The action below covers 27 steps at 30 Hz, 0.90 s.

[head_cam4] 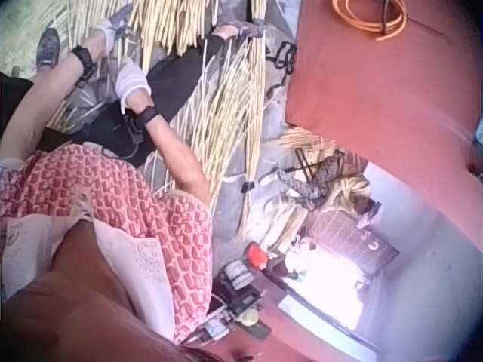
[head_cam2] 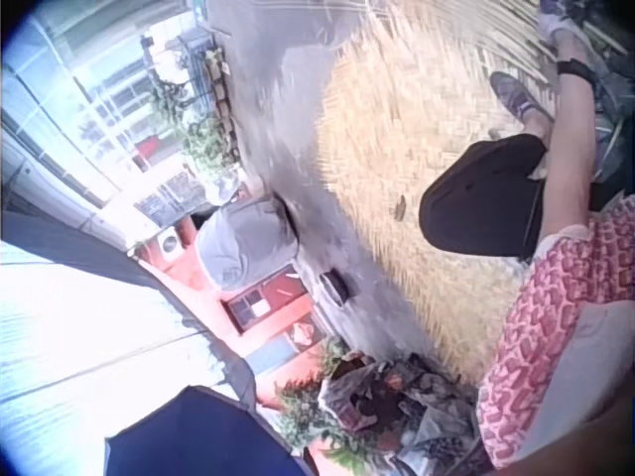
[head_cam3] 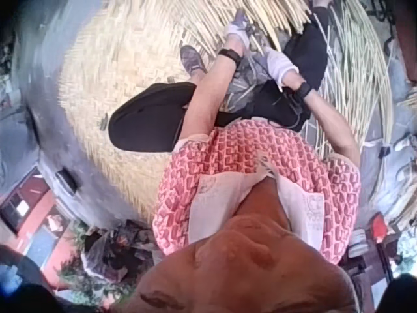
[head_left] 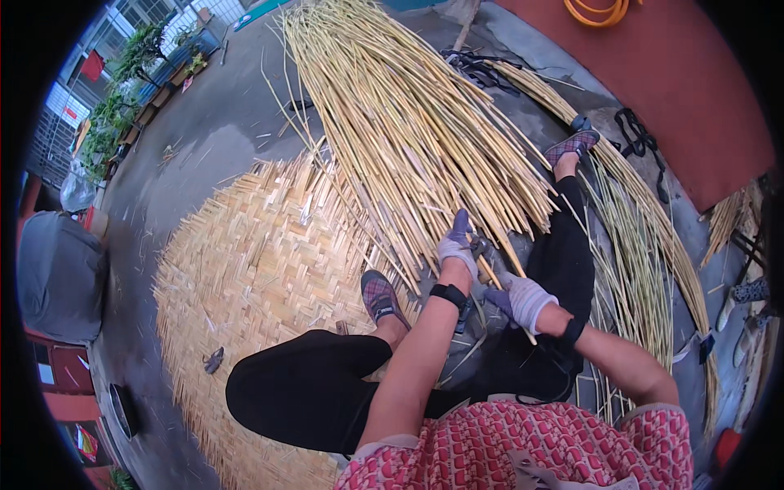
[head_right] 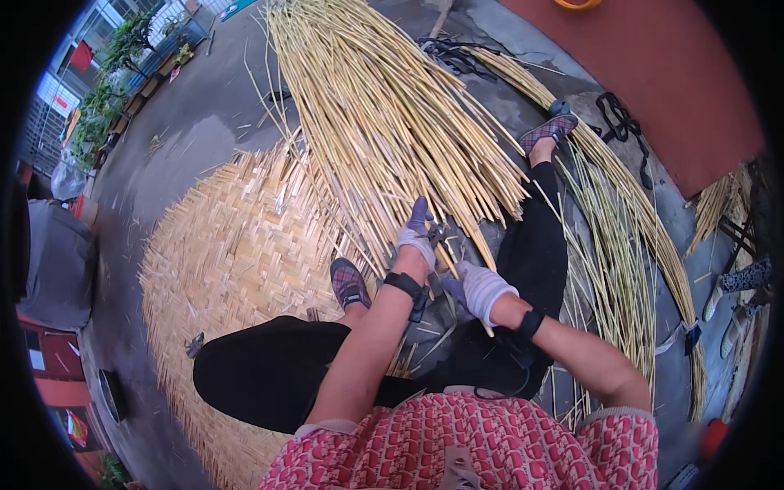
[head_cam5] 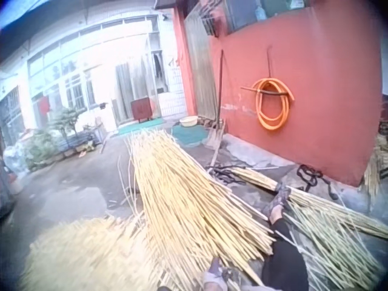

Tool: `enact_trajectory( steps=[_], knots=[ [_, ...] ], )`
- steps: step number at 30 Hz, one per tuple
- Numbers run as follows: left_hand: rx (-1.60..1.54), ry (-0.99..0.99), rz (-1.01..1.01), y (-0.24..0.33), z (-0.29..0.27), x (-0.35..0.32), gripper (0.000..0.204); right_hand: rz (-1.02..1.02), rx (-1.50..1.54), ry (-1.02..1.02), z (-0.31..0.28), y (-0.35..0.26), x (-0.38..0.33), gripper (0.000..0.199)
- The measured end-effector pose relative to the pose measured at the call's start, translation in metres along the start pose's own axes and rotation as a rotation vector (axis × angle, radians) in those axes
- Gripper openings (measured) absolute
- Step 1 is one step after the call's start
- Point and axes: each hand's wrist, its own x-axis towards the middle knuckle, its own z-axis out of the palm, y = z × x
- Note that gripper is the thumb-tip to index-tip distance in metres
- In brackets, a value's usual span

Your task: Scraping and preparing thin bamboo strips for weaving using a hand knife.

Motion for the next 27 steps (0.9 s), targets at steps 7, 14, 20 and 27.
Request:
enact_trajectory(
  steps=[7, 14, 20, 27],
  knots=[
    [-0.092, 0.138, 0.097, 0.059, 0.021, 0.088, 0.039, 0.422, -0.411, 0.104, 0.063, 0.066, -0.306, 0.026],
    [-0.206, -0.15, 0.124, -0.077, 0.006, -0.012, 0.028, 0.883, 0.001, 0.315, 0.115, 0.085, -0.309, 0.03],
    [-0.191, -0.088, -0.132, -0.097, 0.001, -0.036, 0.019, 0.474, 0.21, 0.478, 0.114, 0.084, -0.242, 0.026],
    [-0.111, -0.123, 0.142, -0.019, 0.003, -0.002, 0.034, 0.845, 0.347, 0.376, 0.129, 0.062, -0.344, 0.025]
  ],
)
